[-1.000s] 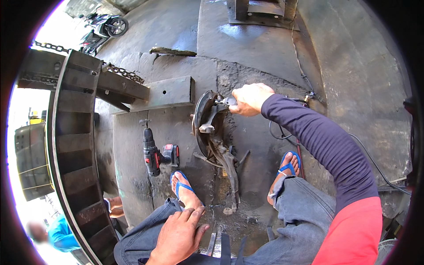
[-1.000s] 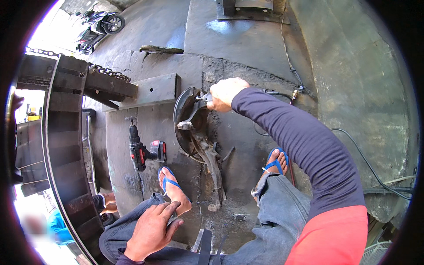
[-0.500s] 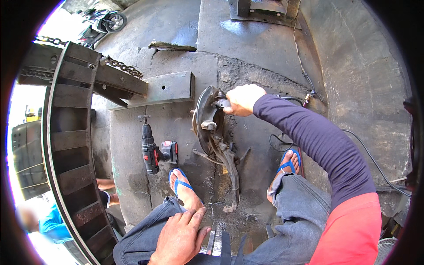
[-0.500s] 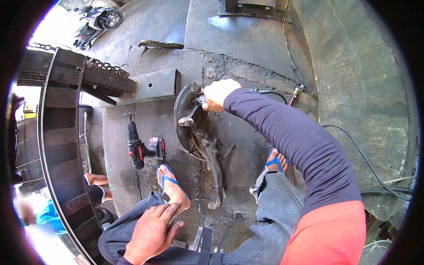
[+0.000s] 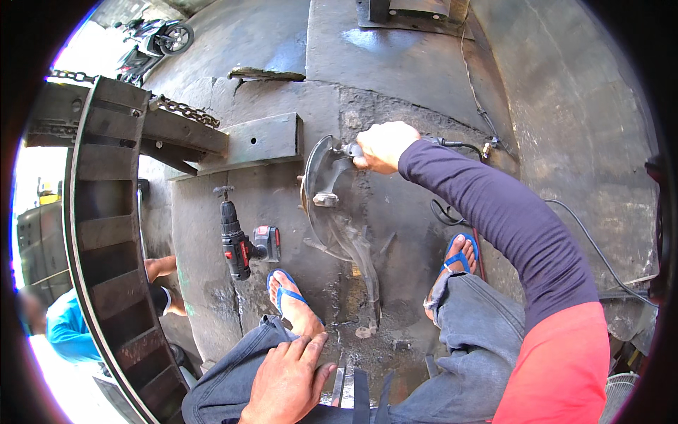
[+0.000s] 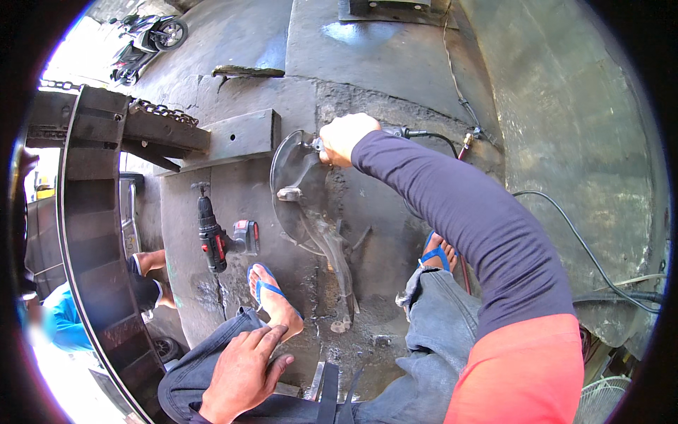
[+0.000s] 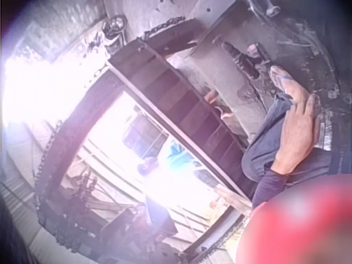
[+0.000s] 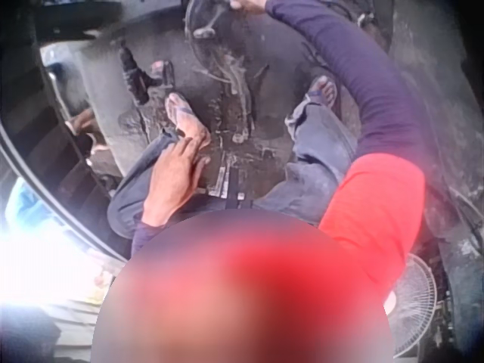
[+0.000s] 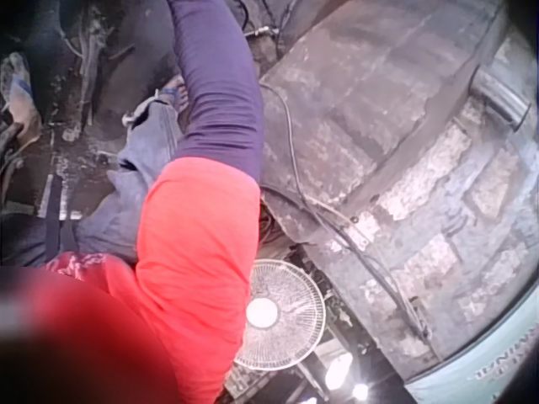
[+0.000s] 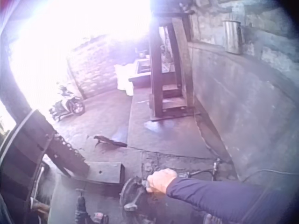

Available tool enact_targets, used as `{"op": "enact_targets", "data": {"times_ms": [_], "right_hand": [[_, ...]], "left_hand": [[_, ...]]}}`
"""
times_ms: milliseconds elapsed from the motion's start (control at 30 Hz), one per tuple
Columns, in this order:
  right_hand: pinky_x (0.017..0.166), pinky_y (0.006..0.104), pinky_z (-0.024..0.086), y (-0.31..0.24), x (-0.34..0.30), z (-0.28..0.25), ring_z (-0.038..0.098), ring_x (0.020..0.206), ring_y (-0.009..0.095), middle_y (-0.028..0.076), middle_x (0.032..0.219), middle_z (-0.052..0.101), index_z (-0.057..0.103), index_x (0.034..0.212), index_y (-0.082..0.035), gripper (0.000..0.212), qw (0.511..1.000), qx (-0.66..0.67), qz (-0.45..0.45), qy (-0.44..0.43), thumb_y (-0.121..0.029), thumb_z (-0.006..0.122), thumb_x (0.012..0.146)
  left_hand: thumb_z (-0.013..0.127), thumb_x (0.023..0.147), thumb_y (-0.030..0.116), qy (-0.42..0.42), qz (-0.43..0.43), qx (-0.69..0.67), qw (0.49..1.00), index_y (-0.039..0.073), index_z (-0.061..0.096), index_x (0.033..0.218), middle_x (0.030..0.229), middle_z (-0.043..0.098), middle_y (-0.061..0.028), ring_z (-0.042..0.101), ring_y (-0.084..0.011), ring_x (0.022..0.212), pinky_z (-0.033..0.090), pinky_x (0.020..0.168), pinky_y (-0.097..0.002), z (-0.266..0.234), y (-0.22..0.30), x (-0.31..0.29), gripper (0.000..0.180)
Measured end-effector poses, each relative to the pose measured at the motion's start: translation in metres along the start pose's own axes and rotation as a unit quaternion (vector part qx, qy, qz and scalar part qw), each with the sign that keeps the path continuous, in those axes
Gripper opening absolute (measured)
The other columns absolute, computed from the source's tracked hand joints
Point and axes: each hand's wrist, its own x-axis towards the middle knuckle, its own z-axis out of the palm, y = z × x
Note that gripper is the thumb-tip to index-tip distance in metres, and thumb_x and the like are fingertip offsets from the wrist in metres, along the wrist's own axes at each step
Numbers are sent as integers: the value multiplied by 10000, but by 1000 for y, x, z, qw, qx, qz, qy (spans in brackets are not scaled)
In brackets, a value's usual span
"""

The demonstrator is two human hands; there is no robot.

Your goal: The person removes a brake drum from a hub assembly, then uses a wire brush and a rotary tool to clean the brake backing plate and surrounding components. The person also handles small fasteners and a drill bit during the process.

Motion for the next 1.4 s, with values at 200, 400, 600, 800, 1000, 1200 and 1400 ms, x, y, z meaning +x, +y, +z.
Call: {"op": "enact_targets", "data": {"times_ms": [200,400,600,800,1000,1200,1400], "right_hand": [[904,453,592,5,0,-1,761,1039,349,192,1122,777,784,1125,-67,366,1000,19,-5,3,-361,675,937],[916,459,589,7,7,-4,760,1045,353,184,1130,777,786,1136,-74,362,1000,7,-19,4,-349,676,928],[892,452,597,13,14,-5,763,1040,346,191,1113,780,794,1119,-74,345,999,-15,-27,29,-328,675,918],[878,447,603,15,14,-3,771,1020,333,172,1107,788,798,1100,-81,327,997,-34,-41,48,-332,684,924],[859,438,606,11,15,-1,778,1004,324,162,1089,794,803,1086,-93,302,996,-67,-47,42,-322,688,926],[833,430,607,7,10,2,783,976,313,148,1064,801,810,1064,-108,269,994,-83,-55,54,-303,696,918],[841,420,603,-4,-2,2,785,966,305,142,1037,804,818,1051,-117,257,990,-77,-99,57,-295,699,910]], "left_hand": [[741,955,276,-1,-4,2,1000,17,609,1372,1182,689,-181,649,-357,1034,508,928,-439,0,3,3,509],[744,952,269,-8,-11,3,1000,20,611,1371,1174,689,-182,649,-361,1028,509,922,-439,1,6,8,505],[746,948,267,-20,-15,5,1000,22,609,1381,1180,688,-184,648,-365,1033,509,921,-438,0,8,9,516],[751,942,264,-16,-8,14,1000,19,609,1380,1193,688,-191,649,-372,1039,511,926,-442,1,8,11,522],[752,941,258,-6,-3,9,1000,15,610,1373,1194,689,-196,650,-375,1040,511,929,-447,2,8,12,516],[750,943,255,-17,-10,9,1000,16,607,1377,1187,692,-193,649,-374,1048,511,935,-447,3,7,12,516],[742,950,262,-16,-3,9,1000,14,603,1375,1197,686,-194,643,-372,1051,510,927,-447,2,7,12,511]]}}
